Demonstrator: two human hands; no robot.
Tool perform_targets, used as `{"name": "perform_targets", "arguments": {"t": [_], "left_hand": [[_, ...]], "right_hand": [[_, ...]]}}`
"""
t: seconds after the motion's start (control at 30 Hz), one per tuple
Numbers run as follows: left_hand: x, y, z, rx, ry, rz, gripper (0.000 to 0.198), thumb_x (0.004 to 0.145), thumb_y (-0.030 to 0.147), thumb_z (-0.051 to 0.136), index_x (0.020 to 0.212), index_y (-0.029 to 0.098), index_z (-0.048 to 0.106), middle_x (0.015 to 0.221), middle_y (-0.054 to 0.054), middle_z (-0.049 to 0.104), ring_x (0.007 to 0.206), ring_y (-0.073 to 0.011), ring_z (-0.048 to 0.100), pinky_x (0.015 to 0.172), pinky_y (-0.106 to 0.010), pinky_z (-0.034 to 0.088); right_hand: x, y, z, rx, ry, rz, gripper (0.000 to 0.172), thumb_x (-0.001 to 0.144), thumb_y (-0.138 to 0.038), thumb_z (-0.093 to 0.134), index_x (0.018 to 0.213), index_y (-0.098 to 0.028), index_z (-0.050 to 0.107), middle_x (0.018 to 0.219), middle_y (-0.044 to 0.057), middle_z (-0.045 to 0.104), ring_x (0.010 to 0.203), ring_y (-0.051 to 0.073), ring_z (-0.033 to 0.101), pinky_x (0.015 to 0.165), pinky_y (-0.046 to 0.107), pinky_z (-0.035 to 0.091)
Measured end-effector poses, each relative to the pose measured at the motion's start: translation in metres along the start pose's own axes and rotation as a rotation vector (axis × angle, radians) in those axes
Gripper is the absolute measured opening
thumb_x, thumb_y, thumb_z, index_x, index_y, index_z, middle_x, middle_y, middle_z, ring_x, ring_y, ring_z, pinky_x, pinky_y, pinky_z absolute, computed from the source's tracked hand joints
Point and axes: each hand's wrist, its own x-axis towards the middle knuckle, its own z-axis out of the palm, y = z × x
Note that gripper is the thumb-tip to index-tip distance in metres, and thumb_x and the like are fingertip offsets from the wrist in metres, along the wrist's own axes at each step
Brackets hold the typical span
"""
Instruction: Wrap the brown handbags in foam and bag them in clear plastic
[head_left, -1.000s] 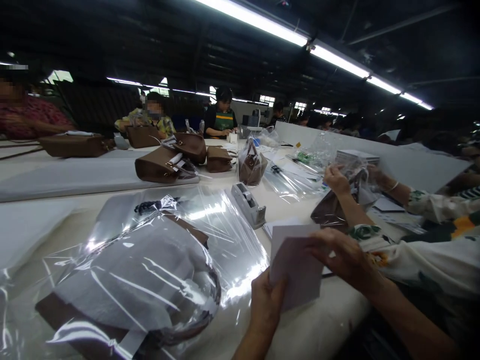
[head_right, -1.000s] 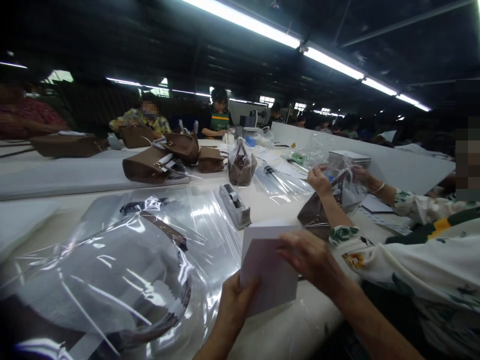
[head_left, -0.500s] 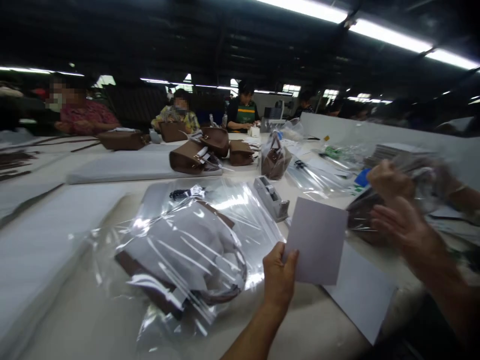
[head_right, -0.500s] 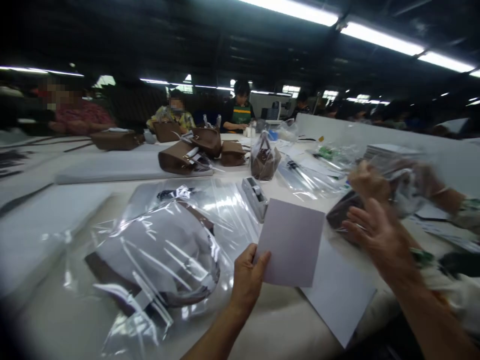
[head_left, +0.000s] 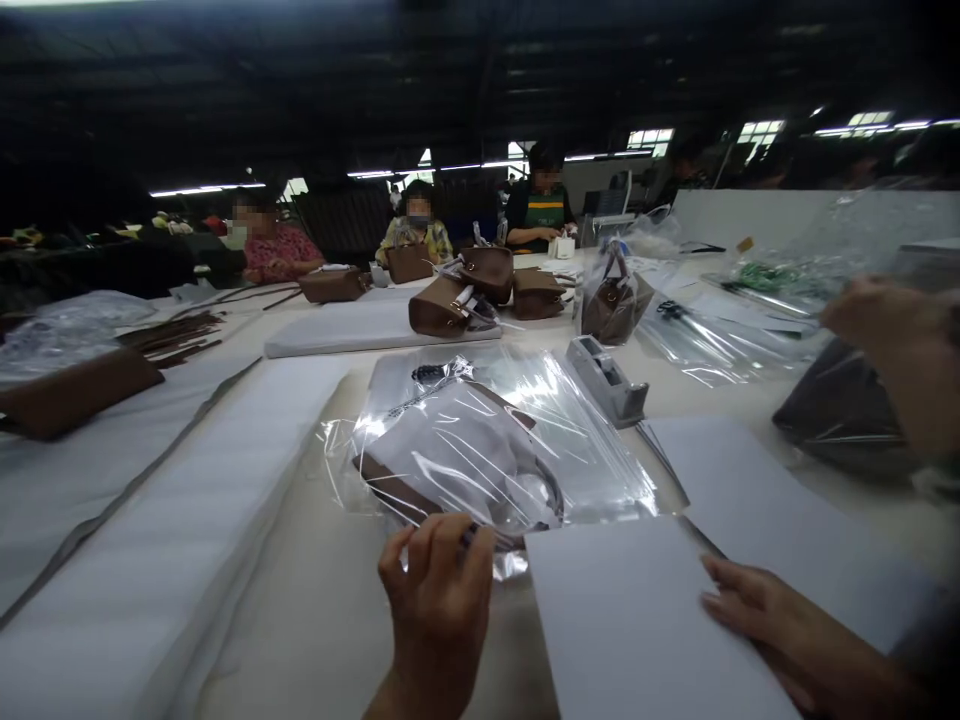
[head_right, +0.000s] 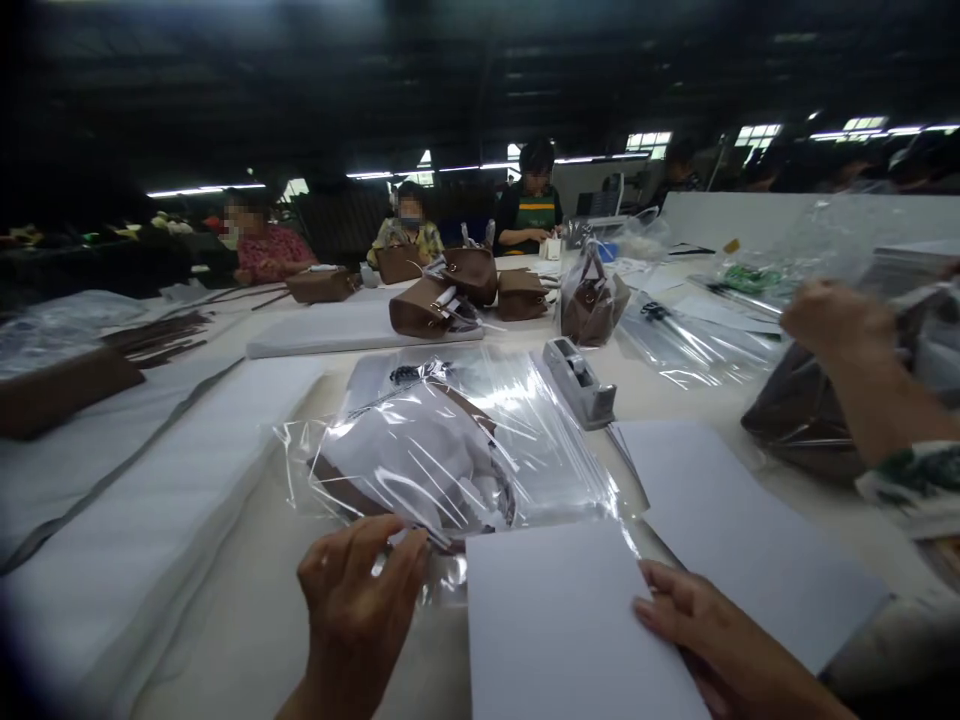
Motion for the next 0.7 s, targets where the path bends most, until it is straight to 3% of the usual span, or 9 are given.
{"name": "perform_targets", "arguments": {"t": [0.1, 0.3, 0.43, 0.5, 0.6, 0.7], "left_hand": [[0.009, -0.013, -0.006, -0.070, 0.053, 0.016, 0.014, 0.076, 0.011, 0.061, 0.088, 0.019, 0.064, 0.080, -0.004, 0.059, 0.078, -0.0182, 0.053, 0.076, -0.038, 0.037], [0.004, -0.017, -0.009, -0.152, 0.046, 0.094, 0.026, 0.074, 0.007, 0.063, 0.098, 0.016, 0.061, 0.076, -0.004, 0.056, 0.073, -0.0153, 0.050, 0.067, -0.030, 0.042], [-0.002, -0.012, -0.001, -0.162, -0.023, 0.167, 0.027, 0.075, 0.006, 0.061, 0.099, 0.015, 0.059, 0.076, -0.004, 0.057, 0.072, -0.0155, 0.050, 0.067, -0.029, 0.043], [-0.003, -0.011, 0.002, -0.171, -0.034, 0.177, 0.025, 0.075, 0.006, 0.061, 0.098, 0.015, 0.060, 0.076, -0.005, 0.057, 0.073, -0.0158, 0.050, 0.067, -0.030, 0.044], [-0.004, -0.016, 0.004, -0.174, -0.048, 0.174, 0.023, 0.076, 0.008, 0.061, 0.097, 0.016, 0.061, 0.077, -0.005, 0.057, 0.074, -0.0160, 0.051, 0.068, -0.030, 0.044], [-0.005, -0.029, 0.007, -0.148, -0.038, 0.227, 0.022, 0.075, 0.011, 0.064, 0.096, 0.015, 0.062, 0.077, -0.005, 0.058, 0.075, -0.0165, 0.054, 0.070, -0.030, 0.044]], "right_hand": [[0.007, -0.030, 0.042, 0.191, -0.105, -0.030, 0.029, 0.075, -0.039, 0.062, 0.095, -0.020, 0.052, 0.060, -0.004, 0.051, 0.035, 0.001, 0.035, 0.030, 0.012, 0.027], [0.039, -0.060, 0.103, 0.510, 0.089, -0.226, 0.031, 0.069, -0.032, 0.069, 0.087, -0.017, 0.049, 0.067, -0.005, 0.047, 0.046, 0.001, 0.041, 0.034, 0.010, 0.034], [0.070, -0.090, 0.167, 0.581, 0.059, -0.275, 0.029, 0.072, -0.033, 0.065, 0.090, -0.017, 0.049, 0.072, -0.003, 0.051, 0.054, 0.004, 0.049, 0.043, 0.014, 0.046], [0.074, -0.106, 0.187, 0.600, 0.025, -0.279, 0.028, 0.074, -0.033, 0.063, 0.091, -0.017, 0.050, 0.079, -0.001, 0.054, 0.059, 0.006, 0.054, 0.053, 0.019, 0.052], [0.062, -0.109, 0.178, 0.512, -0.034, -0.268, 0.042, 0.075, -0.038, 0.061, 0.109, -0.018, 0.048, 0.095, 0.006, 0.059, 0.071, 0.014, 0.060, 0.060, 0.028, 0.055], [0.041, -0.074, 0.117, 0.084, 0.116, -0.378, 0.052, 0.081, -0.047, 0.050, 0.123, -0.018, 0.041, 0.105, 0.011, 0.059, 0.085, 0.021, 0.062, 0.066, 0.036, 0.054]]}}
